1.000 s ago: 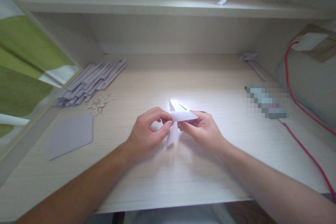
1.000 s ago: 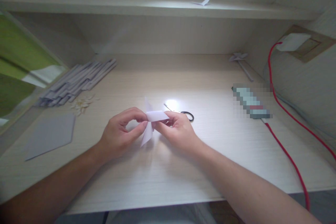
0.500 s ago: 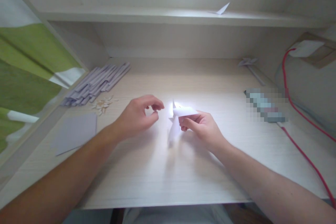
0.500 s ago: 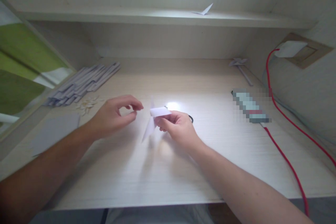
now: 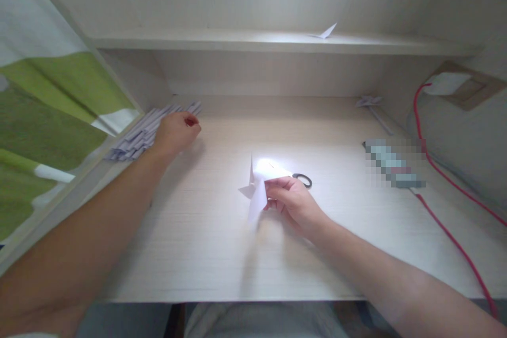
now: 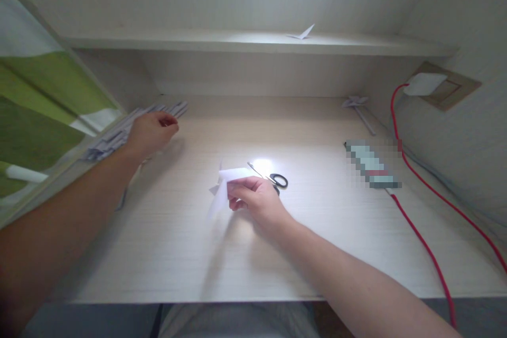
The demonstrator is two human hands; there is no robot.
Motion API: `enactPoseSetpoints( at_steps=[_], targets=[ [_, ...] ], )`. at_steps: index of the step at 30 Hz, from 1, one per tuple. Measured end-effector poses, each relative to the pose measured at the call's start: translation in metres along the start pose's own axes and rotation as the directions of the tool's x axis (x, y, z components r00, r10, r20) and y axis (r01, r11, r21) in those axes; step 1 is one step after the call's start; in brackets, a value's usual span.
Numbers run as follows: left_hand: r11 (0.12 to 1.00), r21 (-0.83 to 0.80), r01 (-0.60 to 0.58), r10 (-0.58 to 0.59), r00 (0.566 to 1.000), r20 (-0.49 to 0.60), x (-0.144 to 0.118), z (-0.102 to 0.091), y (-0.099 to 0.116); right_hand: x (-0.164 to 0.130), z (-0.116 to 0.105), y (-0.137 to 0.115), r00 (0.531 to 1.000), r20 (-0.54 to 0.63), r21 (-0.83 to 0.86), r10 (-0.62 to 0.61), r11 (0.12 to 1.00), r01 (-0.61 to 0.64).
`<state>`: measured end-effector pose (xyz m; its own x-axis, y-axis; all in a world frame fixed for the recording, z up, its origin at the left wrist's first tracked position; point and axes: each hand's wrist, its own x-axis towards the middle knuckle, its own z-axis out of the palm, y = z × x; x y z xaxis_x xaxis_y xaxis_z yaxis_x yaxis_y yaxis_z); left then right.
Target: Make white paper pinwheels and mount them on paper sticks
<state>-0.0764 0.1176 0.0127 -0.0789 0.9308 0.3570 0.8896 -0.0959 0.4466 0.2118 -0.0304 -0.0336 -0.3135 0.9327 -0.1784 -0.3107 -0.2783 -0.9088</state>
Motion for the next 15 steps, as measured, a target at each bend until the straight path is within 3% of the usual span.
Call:
enactPoseSetpoints(
  at_steps=[6, 15],
  targets=[
    [0.998, 0.038, 0.053, -0.052, 0.998, -0.047, 0.011, 0.005, -0.037, 0.003, 0.0, 0.008, 1.0, -0.026, -0.028, 0.016, 0.999, -0.016],
    [1.0, -0.003, 0.029, -0.029, 0.999, -0.026, 0.028, 0.015, -0.045, 0.004, -0.002, 0.003, 0.999, -0.037, -0.036, 0.0, 0.999, -0.001]
  ],
)
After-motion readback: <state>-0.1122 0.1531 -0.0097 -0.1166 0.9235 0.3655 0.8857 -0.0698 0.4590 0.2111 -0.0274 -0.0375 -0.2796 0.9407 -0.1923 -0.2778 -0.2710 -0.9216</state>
